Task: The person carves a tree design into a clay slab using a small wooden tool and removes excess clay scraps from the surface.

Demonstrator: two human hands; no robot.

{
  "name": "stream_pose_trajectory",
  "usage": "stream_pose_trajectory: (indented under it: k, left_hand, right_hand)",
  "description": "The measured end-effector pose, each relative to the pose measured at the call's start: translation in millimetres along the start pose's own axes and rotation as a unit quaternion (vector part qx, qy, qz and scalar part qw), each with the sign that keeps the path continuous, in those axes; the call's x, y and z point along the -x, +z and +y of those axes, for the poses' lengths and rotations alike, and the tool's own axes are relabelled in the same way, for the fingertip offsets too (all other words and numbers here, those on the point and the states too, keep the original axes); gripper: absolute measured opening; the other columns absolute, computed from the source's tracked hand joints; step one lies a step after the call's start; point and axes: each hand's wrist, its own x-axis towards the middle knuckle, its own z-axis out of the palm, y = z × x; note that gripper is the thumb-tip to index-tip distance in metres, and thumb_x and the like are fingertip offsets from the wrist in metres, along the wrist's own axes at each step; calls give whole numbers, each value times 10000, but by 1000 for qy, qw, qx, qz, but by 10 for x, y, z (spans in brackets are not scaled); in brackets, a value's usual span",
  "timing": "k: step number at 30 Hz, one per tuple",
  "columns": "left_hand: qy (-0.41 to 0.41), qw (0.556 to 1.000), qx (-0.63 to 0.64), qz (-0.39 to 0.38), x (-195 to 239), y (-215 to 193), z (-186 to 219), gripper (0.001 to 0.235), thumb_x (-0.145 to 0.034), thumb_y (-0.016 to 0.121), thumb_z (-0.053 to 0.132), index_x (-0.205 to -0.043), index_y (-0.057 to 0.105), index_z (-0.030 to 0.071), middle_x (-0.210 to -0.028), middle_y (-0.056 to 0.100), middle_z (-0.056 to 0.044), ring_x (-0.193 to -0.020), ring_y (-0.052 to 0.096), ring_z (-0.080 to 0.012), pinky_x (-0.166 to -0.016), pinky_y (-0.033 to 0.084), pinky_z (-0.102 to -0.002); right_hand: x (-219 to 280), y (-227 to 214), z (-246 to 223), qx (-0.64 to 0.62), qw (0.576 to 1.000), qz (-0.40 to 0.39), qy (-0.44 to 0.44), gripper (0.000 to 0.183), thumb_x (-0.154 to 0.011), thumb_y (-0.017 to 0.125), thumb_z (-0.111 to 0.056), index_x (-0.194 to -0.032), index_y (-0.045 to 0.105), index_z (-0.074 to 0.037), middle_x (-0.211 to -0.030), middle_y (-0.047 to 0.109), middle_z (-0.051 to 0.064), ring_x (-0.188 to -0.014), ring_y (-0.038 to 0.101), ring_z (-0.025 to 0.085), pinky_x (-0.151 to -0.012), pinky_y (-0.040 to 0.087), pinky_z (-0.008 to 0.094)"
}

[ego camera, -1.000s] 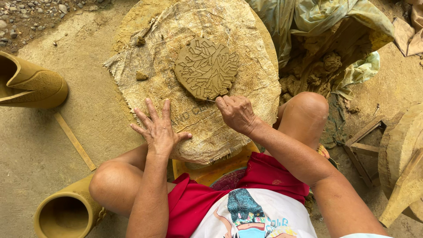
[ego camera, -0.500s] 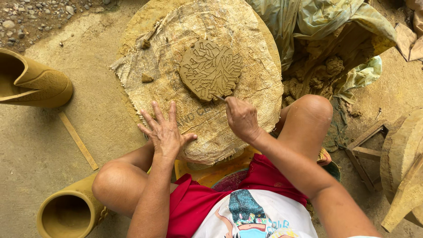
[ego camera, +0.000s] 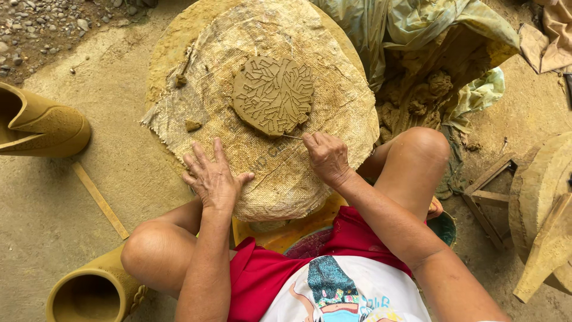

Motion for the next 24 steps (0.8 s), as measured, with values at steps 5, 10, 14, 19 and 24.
stream_pose_trajectory:
  k: [5,10,14,19,24]
  left_hand:
    - [-7,1000,-3,-29,48,-116,88,1291,-597,832,775,-1616,264,222,-1631,159,-288,-1465,177,-554,-1090,249,-746]
    - [-9,1000,3,-23,71,-116,114,1270,-579,837,775,-1588,310,210,-1604,200,-286,-1477,178,-527,-1129,200,-754]
    - [1,1000,4,-2,79,-74,118,1268,-572,832,780,-1570,326,183,-1588,210,-303,-1506,149,-494,-1116,198,-764]
    - [8,1000,-12,-8,80,-25,131,1292,-590,809,797,-1586,296,152,-1588,192,-339,-1501,124,-513,-1106,202,-784]
    - [-1,999,-12,-39,63,-52,156,1289,-613,798,795,-1591,266,146,-1602,154,-354,-1506,94,-530,-1101,202,-801]
  right_hand:
    - [-132,-86,-19,2,1000,1,4,145,-1006,594,8,-919,629,-103,-614,448,6,-540,495,124,-422,415,328]
    - [-207,-198,-19,-18,1000,-4,5,121,-990,608,6,-918,618,-90,-633,445,28,-564,523,154,-454,431,353]
    - [-196,-156,41,-9,1000,-17,-21,126,-981,566,14,-917,598,-90,-630,449,17,-553,506,146,-458,428,350]
    - [-144,4,167,7,997,-56,-61,215,-974,477,77,-885,578,-90,-584,441,-5,-509,462,109,-432,406,330]
    - [-149,90,232,29,992,-90,-86,234,-1013,469,45,-863,573,-100,-562,488,-1,-476,455,93,-393,409,303]
